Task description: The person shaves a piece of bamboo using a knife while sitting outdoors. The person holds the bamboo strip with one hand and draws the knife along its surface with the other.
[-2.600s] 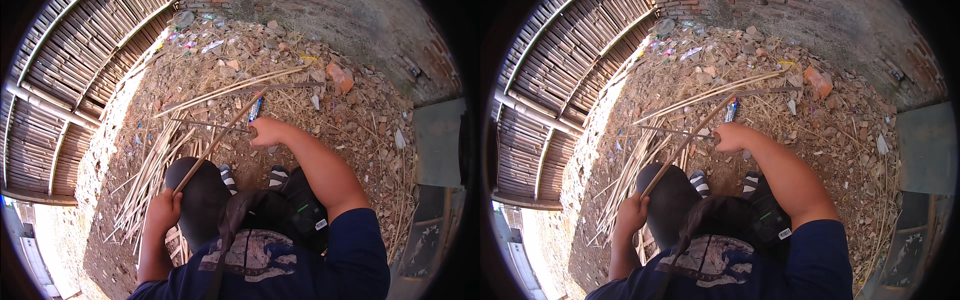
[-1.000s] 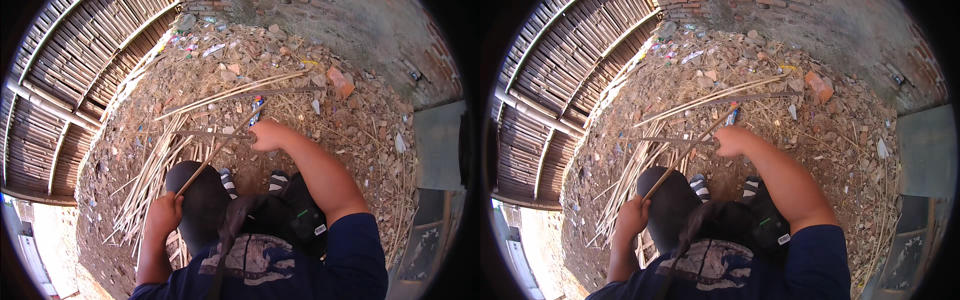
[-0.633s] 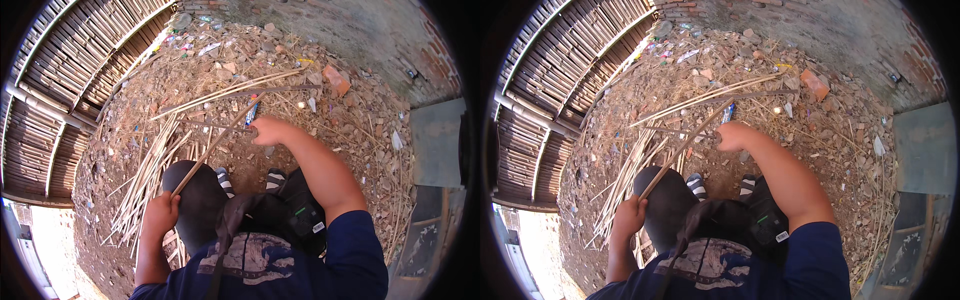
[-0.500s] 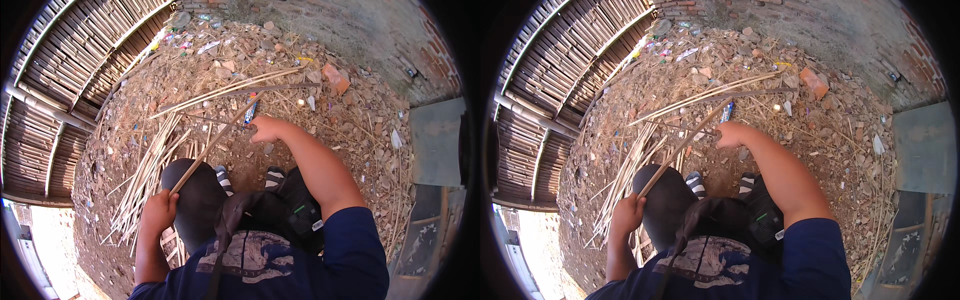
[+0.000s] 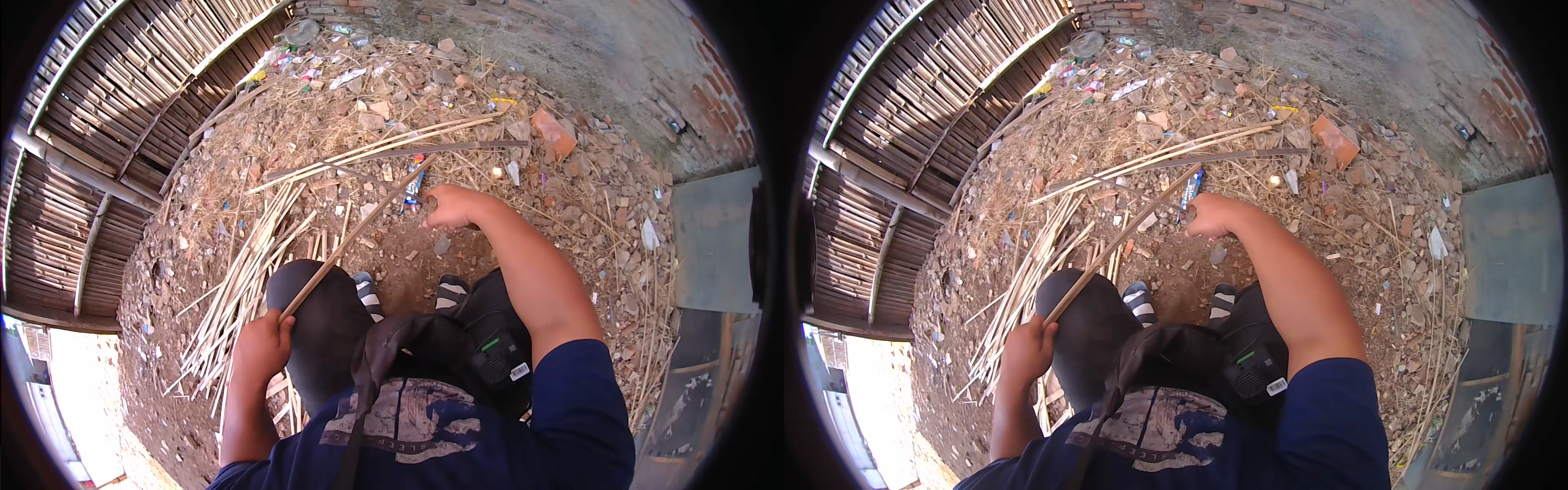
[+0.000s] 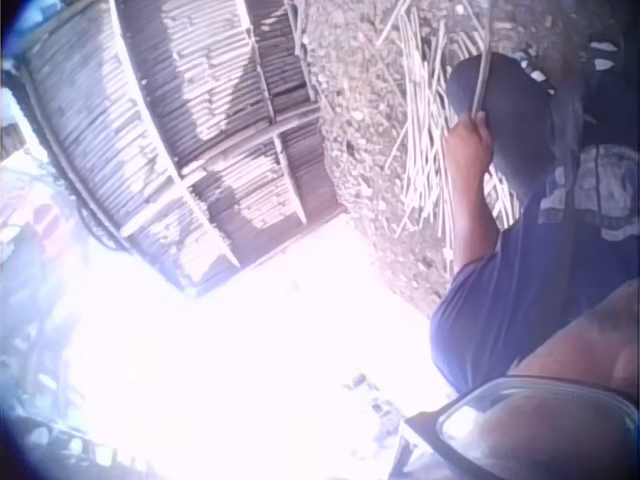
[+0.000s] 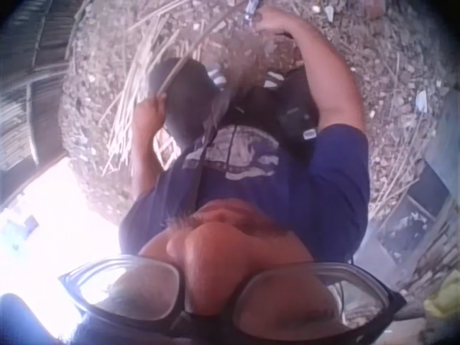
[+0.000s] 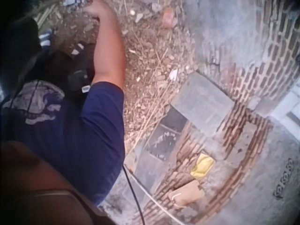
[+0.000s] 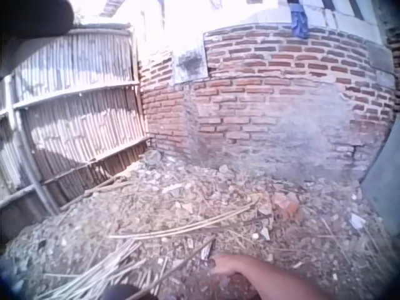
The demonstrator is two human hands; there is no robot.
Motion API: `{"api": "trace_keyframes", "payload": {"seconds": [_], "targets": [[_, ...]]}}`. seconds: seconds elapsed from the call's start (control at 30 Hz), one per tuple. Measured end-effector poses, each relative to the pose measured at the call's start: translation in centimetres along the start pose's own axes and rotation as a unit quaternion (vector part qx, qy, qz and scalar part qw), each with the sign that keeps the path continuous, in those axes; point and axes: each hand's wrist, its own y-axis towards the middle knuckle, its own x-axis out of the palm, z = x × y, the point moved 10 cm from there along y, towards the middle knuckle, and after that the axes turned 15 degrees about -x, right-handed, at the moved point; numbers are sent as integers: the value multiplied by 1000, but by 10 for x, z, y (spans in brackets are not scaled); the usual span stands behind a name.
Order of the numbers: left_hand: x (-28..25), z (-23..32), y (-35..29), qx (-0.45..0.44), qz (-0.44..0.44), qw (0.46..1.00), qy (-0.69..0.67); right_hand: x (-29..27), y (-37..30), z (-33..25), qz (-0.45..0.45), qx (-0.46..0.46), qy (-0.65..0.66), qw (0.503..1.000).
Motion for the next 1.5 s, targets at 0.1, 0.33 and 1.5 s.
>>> {"api": "trace_keyframes", "payload": {"seconds": [0.1,0.33,1.5], "targets": [[-1,0,-3,6,9,1000,-10,10,9,-21,38,-129,-127,983],[-2,2,-1,5,8,1000,14,-5,-6,6,3,49,32,998],[5,-3,-1,11,10,1000,-7,1,4,-35,30,-90,-93,991]]}}
